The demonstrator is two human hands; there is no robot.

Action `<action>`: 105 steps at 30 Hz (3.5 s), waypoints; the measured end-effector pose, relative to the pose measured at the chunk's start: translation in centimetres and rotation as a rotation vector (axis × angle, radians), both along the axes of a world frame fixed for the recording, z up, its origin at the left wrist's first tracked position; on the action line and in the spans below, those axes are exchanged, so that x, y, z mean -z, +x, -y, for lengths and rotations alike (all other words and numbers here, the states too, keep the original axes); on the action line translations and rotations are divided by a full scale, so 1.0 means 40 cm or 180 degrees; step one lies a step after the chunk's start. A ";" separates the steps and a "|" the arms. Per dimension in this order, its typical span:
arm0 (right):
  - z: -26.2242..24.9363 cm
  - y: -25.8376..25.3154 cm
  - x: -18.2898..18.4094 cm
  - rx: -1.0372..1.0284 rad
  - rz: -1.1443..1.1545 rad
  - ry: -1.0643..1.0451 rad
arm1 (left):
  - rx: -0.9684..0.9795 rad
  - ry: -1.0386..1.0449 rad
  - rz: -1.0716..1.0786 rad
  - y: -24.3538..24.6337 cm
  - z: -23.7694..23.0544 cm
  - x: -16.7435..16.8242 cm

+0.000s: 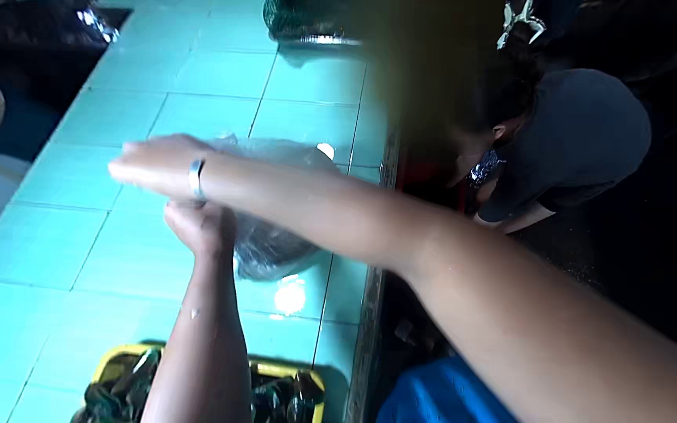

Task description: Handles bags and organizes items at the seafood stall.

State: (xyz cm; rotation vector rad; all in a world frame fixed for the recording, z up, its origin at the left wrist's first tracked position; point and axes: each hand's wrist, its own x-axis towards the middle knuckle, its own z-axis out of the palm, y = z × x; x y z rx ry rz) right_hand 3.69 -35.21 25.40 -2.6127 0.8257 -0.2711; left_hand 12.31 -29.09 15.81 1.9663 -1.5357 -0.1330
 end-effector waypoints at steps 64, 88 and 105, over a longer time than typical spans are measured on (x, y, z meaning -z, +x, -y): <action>-0.818 -0.949 1.291 0.4348 -0.0294 0.3667 | -0.0401 0.0682 0.0506 0.097 -0.050 0.090; -0.478 -0.404 0.553 0.1565 0.1781 -0.0416 | -0.0101 0.0652 -0.0473 0.056 -0.090 0.011; -0.070 -0.127 0.307 0.0190 0.1065 -0.0254 | 0.0359 0.0585 -0.0521 0.009 -0.148 0.007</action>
